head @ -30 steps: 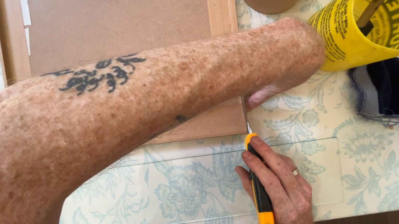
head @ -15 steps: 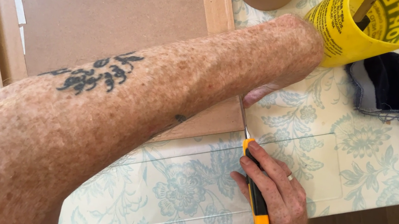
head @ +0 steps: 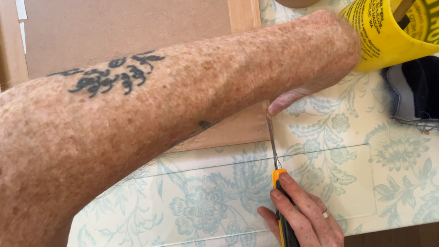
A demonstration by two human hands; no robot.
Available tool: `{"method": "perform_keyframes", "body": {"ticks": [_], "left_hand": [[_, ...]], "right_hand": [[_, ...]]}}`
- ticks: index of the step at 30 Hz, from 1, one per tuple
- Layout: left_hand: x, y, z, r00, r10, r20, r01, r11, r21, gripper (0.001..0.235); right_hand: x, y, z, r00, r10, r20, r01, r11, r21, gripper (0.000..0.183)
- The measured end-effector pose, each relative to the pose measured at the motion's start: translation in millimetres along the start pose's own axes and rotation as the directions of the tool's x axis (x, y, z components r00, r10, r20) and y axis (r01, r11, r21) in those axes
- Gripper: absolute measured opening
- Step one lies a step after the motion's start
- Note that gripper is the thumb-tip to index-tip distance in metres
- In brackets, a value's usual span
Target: Applying gummed paper tape to the back of a picture frame to seal the edges.
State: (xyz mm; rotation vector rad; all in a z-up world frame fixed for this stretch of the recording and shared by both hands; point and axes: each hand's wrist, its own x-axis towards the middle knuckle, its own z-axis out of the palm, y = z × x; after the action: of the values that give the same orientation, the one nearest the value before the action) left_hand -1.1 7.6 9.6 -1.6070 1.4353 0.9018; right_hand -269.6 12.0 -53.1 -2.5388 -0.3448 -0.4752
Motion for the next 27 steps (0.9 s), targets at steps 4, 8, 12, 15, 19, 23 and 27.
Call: {"method": "perform_keyframes", "body": {"ticks": [4, 8, 12, 15, 19, 23, 27], "left_hand": [[1, 1, 2, 1.000, -0.011, -0.012, 0.011, 1.000, -0.026, 0.090], [0, -1, 3, 0.999, -0.034, -0.024, 0.033, 0.998, -0.051, 0.090], [0, -1, 4, 0.999, -0.042, -0.031, 0.040, 0.997, -0.067, 0.091], [-1, -3, 6, 0.998, -0.055, -0.034, 0.052, 0.995, -0.086, 0.091], [-2, -5, 8, 0.997, -0.071, -0.038, 0.066, 0.991, -0.112, 0.092], [-4, -7, 6, 0.996, -0.079, -0.042, 0.073, 0.989, -0.129, 0.092], [-3, -19, 9, 0.986, -0.138, 0.091, 0.154, 0.966, -0.208, 0.025]], "right_hand": [[-4, -5, -5, 1.000, 0.002, -0.004, -0.002, 1.000, 0.000, 0.039], [-5, -9, -12, 1.000, -0.016, -0.001, 0.016, 0.998, -0.052, 0.038], [-2, -13, -18, 1.000, -0.020, 0.012, 0.021, 0.998, -0.062, 0.038], [2, -15, -20, 1.000, -0.014, 0.017, 0.015, 0.996, -0.092, 0.036], [12, -33, -31, 0.993, 0.114, 0.007, -0.114, 0.993, -0.019, 0.044], [-47, -9, -55, 0.929, 0.370, 0.028, -0.370, 0.929, -0.002, 0.061], [-35, 8, -110, 0.832, 0.515, -0.206, -0.543, 0.832, -0.114, 0.060]]}}
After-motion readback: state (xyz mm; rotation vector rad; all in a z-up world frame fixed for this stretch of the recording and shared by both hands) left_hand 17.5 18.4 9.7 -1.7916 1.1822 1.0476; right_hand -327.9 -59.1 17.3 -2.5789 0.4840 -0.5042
